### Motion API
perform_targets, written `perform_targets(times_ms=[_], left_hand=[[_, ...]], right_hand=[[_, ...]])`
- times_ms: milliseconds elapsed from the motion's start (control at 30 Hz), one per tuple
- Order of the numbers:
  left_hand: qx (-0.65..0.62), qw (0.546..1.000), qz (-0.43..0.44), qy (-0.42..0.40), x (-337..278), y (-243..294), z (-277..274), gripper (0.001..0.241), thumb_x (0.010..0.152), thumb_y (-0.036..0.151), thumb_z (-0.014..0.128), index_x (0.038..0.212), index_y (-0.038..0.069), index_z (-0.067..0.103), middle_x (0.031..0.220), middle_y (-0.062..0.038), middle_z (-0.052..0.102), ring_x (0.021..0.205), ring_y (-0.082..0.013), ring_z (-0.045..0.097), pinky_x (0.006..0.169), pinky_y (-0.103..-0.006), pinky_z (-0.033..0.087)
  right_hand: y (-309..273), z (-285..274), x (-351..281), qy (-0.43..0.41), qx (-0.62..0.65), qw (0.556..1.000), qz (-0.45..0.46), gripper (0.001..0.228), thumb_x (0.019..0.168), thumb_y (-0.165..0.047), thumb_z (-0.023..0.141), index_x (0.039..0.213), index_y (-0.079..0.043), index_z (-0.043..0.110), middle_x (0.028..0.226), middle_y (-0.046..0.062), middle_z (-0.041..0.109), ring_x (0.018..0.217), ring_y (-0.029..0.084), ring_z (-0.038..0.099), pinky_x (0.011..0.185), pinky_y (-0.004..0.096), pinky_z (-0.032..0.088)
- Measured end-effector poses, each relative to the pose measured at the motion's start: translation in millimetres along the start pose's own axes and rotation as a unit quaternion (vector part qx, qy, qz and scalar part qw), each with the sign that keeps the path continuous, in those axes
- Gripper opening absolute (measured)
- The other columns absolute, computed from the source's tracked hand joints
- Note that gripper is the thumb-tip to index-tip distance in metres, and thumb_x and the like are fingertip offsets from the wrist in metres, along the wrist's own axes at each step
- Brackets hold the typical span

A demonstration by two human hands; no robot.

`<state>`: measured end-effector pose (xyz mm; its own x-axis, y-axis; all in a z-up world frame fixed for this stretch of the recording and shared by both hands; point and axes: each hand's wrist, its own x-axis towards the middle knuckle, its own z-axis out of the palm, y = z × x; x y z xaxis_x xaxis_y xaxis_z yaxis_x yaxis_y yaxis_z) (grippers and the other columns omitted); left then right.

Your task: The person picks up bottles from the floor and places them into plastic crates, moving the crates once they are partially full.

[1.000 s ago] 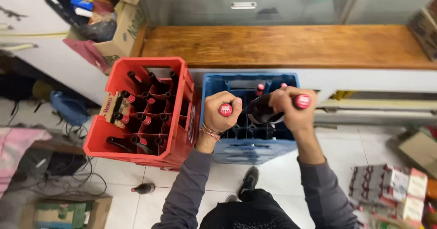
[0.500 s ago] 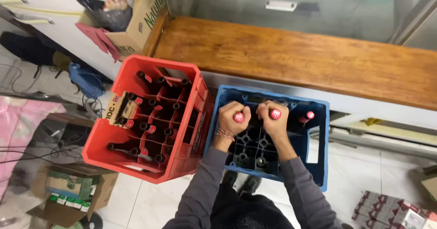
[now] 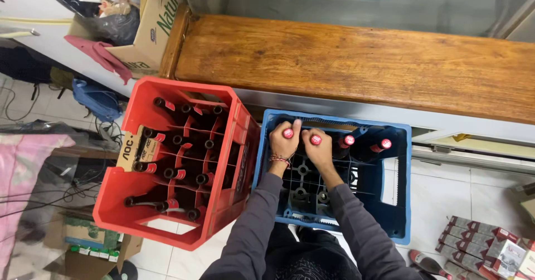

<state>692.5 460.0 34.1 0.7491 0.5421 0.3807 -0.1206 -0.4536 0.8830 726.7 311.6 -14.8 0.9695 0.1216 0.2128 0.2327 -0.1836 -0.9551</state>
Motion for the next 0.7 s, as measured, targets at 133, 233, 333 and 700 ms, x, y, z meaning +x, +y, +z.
perform_targets(times_ms=[133, 233, 333, 700], left_hand=[[0.024, 0.973, -0.228, 0.003, -20, -56, 22, 0.047, 0.12, 0.052, 0.087, 0.093, 0.015, 0.079, 0.081, -0.017, 0.076, 0.081, -0.0367, 0.074, 0.082, -0.0513, 0.059], [0.02, 0.965, -0.26, -0.004, -22, -46, 20, 0.043, 0.119, 0.052, 0.089, 0.101, 0.013, 0.082, 0.088, -0.019, 0.081, 0.088, -0.0372, 0.079, 0.085, -0.0501, 0.061], [0.032, 0.959, -0.28, -0.01, -25, -70, 20, 0.044, 0.118, 0.056, 0.089, 0.116, 0.013, 0.084, 0.103, -0.022, 0.088, 0.103, -0.0418, 0.084, 0.096, -0.0535, 0.064], [-0.01, 0.857, -0.429, -0.287, -56, 82, -65, 0.122, 0.117, 0.065, 0.084, 0.205, 0.009, 0.021, 0.206, -0.04, 0.029, 0.191, -0.0544, 0.029, 0.156, -0.067, 0.029]], right_hand=[[33, 17, -10, -0.003, -0.032, 0.997, 0.076, 0.032, 0.117, -0.022, 0.093, 0.089, -0.011, 0.082, 0.091, 0.017, 0.085, 0.093, 0.035, 0.083, 0.095, 0.049, 0.063], [25, 16, -7, -0.02, -0.043, 0.994, 0.1, 0.031, 0.118, -0.028, 0.094, 0.093, -0.012, 0.085, 0.096, 0.018, 0.086, 0.097, 0.038, 0.084, 0.097, 0.051, 0.064], [31, 23, -4, -0.011, -0.036, 0.989, 0.142, 0.03, 0.115, -0.032, 0.1, 0.097, -0.012, 0.086, 0.1, 0.017, 0.087, 0.102, 0.035, 0.084, 0.102, 0.051, 0.064], [-103, -41, -86, -0.12, -0.042, 0.94, 0.317, 0.082, 0.123, -0.045, 0.079, 0.184, 0.005, 0.056, 0.177, 0.043, 0.065, 0.172, 0.057, 0.06, 0.145, 0.07, 0.048]])
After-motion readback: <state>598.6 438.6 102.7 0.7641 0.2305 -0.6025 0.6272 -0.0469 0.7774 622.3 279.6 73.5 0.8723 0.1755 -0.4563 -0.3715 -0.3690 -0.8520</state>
